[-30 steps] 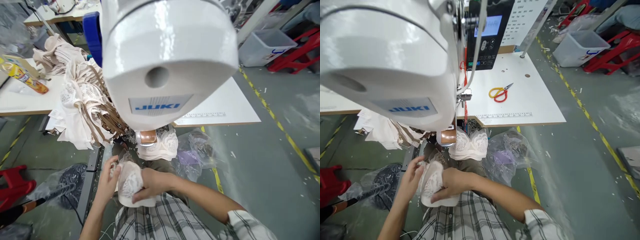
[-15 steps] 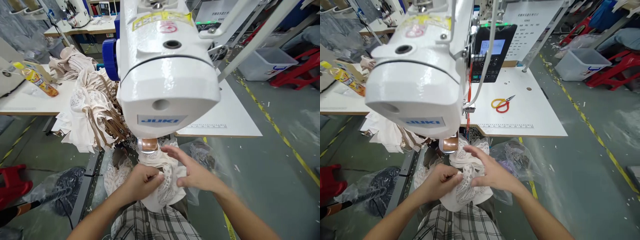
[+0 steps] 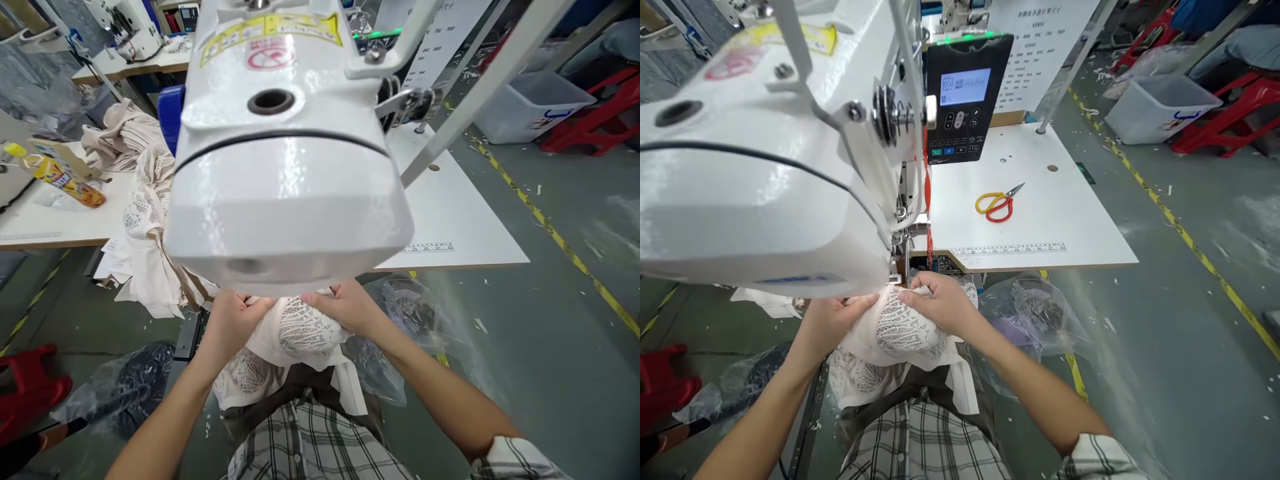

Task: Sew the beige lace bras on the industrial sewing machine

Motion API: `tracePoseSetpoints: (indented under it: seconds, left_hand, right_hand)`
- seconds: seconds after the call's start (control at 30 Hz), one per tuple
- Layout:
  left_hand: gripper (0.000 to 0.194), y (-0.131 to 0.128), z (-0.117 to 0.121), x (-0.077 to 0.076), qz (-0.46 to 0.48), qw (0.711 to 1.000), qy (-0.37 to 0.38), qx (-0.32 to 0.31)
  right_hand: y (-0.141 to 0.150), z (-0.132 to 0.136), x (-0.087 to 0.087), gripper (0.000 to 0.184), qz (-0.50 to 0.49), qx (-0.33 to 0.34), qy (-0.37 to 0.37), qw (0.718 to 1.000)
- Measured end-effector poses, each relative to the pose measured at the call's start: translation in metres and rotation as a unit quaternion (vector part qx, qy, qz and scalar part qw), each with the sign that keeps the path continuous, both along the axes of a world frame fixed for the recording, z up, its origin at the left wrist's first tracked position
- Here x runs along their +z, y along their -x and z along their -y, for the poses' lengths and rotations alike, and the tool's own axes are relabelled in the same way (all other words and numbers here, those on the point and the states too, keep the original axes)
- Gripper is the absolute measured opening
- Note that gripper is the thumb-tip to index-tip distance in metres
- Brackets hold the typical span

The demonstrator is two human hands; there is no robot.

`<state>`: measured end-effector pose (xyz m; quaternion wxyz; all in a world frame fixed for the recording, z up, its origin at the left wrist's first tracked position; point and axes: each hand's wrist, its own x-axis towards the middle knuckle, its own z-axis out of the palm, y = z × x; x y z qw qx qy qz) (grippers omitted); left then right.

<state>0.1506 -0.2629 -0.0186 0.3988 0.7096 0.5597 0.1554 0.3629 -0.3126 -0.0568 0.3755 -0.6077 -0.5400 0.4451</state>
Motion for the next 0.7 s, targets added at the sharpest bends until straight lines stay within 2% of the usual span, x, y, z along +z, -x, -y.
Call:
tracePoseSetpoints:
  seconds: [0.13, 0.33, 0.43, 0.5, 0.53, 0.6, 0.67, 0.7]
  left_hand:
    - [0.036, -0.004, -0.006, -0.005, 0.019, 0.999, -0.047, -0.001]
    - [0.016, -0.012, -0.011, 0.002, 0.105, 0.992, -0.055, -0.039]
    - [0.016, -0.013, -0.010, 0.006, 0.109, 0.992, -0.055, -0.041]
    - [0.020, -0.012, -0.009, 0.008, 0.089, 0.993, -0.071, -0.043]
    - [0.021, -0.011, -0.008, 0.008, 0.076, 0.993, -0.079, -0.043]
    - [0.026, -0.007, -0.008, 0.007, 0.046, 0.995, -0.087, -0.035]
    - [0.036, -0.001, -0.009, 0.003, 0.015, 0.998, -0.067, -0.015]
    - [0.042, 0.002, -0.009, 0.001, -0.003, 0.999, -0.046, -0.005]
  right_hand:
    - [-0.003, -0.009, -0.003, 0.029, -0.004, -0.004, -0.014, 1.000]
    - [-0.007, -0.012, -0.006, 0.032, 0.003, 0.008, -0.007, 1.000]
    - [-0.007, -0.011, -0.011, 0.034, -0.016, 0.009, -0.011, 1.000]
    - [-0.007, -0.007, -0.021, 0.036, -0.056, 0.010, 0.001, 0.998]
    - [-0.007, -0.005, -0.027, 0.041, -0.091, 0.013, 0.013, 0.996]
    - [-0.007, 0.001, -0.044, 0.065, -0.172, 0.038, 0.038, 0.984]
    - [-0.008, 0.007, -0.062, 0.090, -0.228, 0.103, 0.052, 0.967]
    - [-0.008, 0.010, -0.070, 0.096, -0.239, 0.148, 0.058, 0.958]
